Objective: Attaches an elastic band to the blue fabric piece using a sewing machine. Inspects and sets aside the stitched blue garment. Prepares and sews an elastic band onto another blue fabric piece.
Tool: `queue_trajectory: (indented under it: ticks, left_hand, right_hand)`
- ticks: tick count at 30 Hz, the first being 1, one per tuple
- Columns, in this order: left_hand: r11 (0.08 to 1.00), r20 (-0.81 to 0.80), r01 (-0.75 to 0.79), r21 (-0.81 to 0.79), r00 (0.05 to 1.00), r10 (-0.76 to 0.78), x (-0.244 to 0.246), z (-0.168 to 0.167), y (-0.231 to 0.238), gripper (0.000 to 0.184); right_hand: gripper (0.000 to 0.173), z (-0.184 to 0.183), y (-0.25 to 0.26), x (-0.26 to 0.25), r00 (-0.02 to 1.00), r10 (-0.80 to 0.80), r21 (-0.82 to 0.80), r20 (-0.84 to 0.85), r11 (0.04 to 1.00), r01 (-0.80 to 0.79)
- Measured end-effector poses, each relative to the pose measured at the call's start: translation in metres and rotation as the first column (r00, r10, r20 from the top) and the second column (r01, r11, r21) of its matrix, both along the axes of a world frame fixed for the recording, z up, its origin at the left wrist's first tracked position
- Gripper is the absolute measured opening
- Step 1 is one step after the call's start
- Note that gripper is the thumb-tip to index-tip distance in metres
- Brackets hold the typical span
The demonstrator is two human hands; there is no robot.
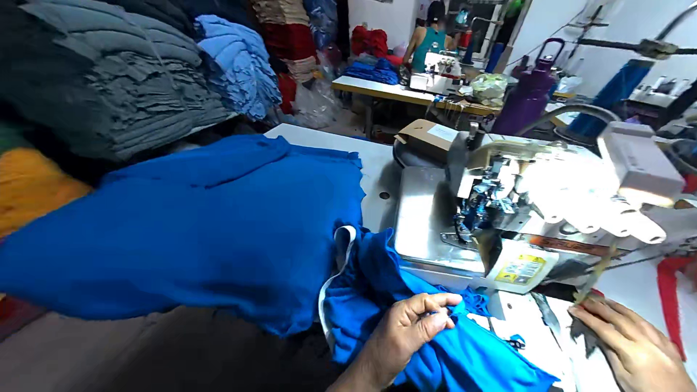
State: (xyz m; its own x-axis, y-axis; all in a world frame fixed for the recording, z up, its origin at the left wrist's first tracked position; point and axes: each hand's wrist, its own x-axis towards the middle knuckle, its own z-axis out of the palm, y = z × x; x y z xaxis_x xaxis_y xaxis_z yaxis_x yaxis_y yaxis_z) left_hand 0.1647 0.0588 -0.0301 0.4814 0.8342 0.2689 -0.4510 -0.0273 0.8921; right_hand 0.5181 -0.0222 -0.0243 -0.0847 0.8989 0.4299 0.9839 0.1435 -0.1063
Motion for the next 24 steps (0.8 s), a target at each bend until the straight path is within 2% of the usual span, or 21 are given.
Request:
queue_trajectory:
  ticks: [2, 6, 11, 13, 16, 24]
  left_hand:
    - [0.994, 0.010, 0.011, 0.110, 1.000, -0.012, -0.002, -0.010, 0.003, 0.021]
    - [0.979, -0.019, 0.008, 0.203, 1.000, -0.004, -0.002, -0.010, 0.002, 0.024]
    - [0.960, -0.041, 0.017, 0.279, 0.999, -0.005, -0.003, -0.015, 0.004, 0.024]
    - [0.957, -0.050, 0.006, 0.290, 0.999, 0.009, -0.003, -0.015, 0.002, 0.024]
    - [0.946, -0.058, -0.013, 0.325, 0.998, 0.034, -0.002, -0.015, 0.002, 0.025]
    - [0.931, -0.059, -0.048, 0.363, 0.995, 0.075, 0.003, -0.017, 0.001, 0.021]
  right_hand:
    - [0.029, 0.008, -0.004, 0.004, 0.998, -0.016, 0.016, -0.060, 1.000, 0.017]
    - [0.024, 0.030, -0.013, -0.014, 0.987, 0.042, 0.109, -0.156, 0.994, -0.025]
    - [0.021, 0.064, -0.023, -0.097, 0.963, 0.218, 0.105, -0.161, 0.974, -0.203]
    - [0.025, 0.068, -0.019, -0.122, 0.957, 0.244, 0.064, -0.156, 0.970, -0.236]
    - [0.043, 0.070, -0.009, -0.134, 0.958, 0.237, -0.066, -0.163, 0.966, -0.250]
    - [0.036, 0.072, 0.010, -0.146, 0.949, 0.313, -0.121, -0.033, 0.941, -0.315]
